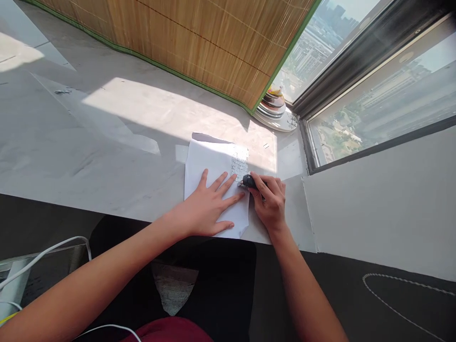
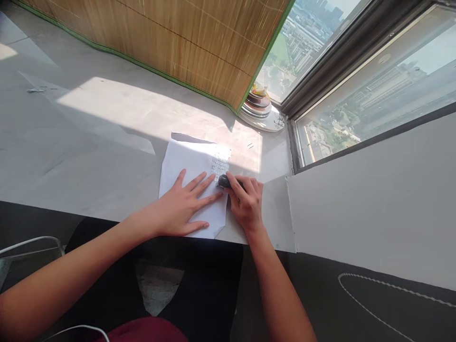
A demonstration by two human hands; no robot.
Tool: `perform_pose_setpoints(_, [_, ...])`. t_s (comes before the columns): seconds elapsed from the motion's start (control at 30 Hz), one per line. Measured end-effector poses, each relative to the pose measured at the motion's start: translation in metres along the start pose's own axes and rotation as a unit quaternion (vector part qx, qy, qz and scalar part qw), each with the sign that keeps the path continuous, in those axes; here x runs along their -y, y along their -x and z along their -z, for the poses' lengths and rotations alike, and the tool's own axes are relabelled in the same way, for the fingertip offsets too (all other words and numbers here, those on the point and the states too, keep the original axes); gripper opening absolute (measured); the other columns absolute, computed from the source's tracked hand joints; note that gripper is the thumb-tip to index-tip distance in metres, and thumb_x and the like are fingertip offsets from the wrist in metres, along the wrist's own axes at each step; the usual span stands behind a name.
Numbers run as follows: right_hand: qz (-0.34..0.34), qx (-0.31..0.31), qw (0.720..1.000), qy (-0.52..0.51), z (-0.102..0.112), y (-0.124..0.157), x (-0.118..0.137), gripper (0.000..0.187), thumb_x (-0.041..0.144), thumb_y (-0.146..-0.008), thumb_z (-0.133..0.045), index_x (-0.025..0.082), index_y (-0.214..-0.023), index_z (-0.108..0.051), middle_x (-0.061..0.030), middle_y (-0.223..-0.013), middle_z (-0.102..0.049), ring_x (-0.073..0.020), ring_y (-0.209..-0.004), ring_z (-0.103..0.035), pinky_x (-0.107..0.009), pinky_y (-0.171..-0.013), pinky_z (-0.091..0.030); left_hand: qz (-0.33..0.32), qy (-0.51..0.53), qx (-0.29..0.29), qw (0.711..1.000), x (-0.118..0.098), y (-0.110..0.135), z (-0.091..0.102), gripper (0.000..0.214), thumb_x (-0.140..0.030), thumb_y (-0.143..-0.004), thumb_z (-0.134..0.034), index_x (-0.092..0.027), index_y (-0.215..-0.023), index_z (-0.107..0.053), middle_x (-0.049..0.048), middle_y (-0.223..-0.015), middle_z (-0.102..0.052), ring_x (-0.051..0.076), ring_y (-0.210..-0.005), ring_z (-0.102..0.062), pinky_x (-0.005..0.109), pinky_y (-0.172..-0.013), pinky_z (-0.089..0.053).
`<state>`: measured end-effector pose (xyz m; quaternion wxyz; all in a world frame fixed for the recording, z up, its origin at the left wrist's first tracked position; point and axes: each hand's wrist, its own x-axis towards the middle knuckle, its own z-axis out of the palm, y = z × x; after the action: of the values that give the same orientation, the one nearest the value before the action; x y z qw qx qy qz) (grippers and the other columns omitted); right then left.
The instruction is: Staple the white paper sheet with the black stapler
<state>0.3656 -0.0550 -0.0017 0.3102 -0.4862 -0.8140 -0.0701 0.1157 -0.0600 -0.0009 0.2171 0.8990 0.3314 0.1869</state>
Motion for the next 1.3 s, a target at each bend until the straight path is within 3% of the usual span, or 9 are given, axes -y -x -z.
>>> perform_pose_setpoints(0.33, [0.011, 0.001, 0.999, 0.039, -0.001, -0.002, 0.002, 0.046, 0.025, -0.106, -0.062, 0.037, -0.151, -0.059, -0.0044, -0.116, -0.074, -0.0228, -0.098, -0.064, -0.041, -0.092, -0.038, 0.007, -0.102, 0.06, 0.993, -0.007, -0.001, 0.01, 0.08, -0.065, -0.096, -0.059, -0.031, -0.166, -0.039, 0.0146, -0.179, -0.018, 0.043, -0.164, -0.018, 0.075, -0.126, 0.0])
perform_pose_setpoints(0.63, [-0.001, 0.031, 0.996, 0.079, -0.001, -0.001, 0.004, 0.039, 0.027, -0.108, -0.059, 0.036, -0.146, -0.064, -0.004, -0.117, -0.074, -0.0233, -0.102, -0.063, -0.044, -0.097, -0.032, 0.007, -0.116, 0.065, 0.991, -0.006, -0.002, 0.011, 0.08, -0.066, -0.096, -0.058, -0.031, -0.166, -0.04, 0.013, -0.179, -0.018, 0.042, -0.164, -0.018, 0.072, -0.127, 0.0])
perform_pose_setpoints(0.9, [-0.011, 0.075, 0.99, 0.12, 0.0, -0.006, 0.021, 0.046, 0.012, -0.104, -0.057, 0.039, -0.14, -0.068, -0.0032, -0.121, -0.074, -0.0263, -0.111, -0.059, -0.048, -0.101, -0.028, 0.015, -0.115, 0.08, 0.99, -0.007, -0.004, 0.013, 0.08, -0.066, -0.096, -0.058, -0.03, -0.165, -0.041, 0.0141, -0.179, -0.019, 0.043, -0.164, -0.018, 0.074, -0.127, 0.0])
perform_pose_setpoints(1.13, [-0.088, -0.016, 0.996, 0.028, -0.004, -0.006, 0.007, 0.036, 0.02, -0.105, -0.056, 0.032, -0.136, -0.07, -0.0047, -0.113, -0.072, -0.0245, -0.104, -0.062, -0.043, -0.096, -0.038, 0.014, -0.133, 0.071, 0.989, -0.006, -0.002, 0.011, 0.081, -0.068, -0.097, -0.055, -0.036, -0.169, -0.032, 0.0109, -0.179, -0.018, 0.042, -0.164, -0.017, 0.073, -0.127, -0.001])
perform_pose_setpoints(1.3, [-0.149, -0.062, 0.986, 0.031, -0.007, -0.007, 0.001, 0.037, 0.019, -0.103, -0.054, 0.03, -0.135, -0.07, -0.0066, -0.112, -0.071, -0.0268, -0.106, -0.061, -0.042, -0.091, -0.04, 0.024, -0.144, 0.084, 0.986, -0.006, -0.003, 0.011, 0.089, -0.071, -0.098, -0.05, -0.027, -0.171, -0.026, 0.014, -0.179, -0.018, 0.04, -0.165, -0.016, 0.071, -0.129, -0.001])
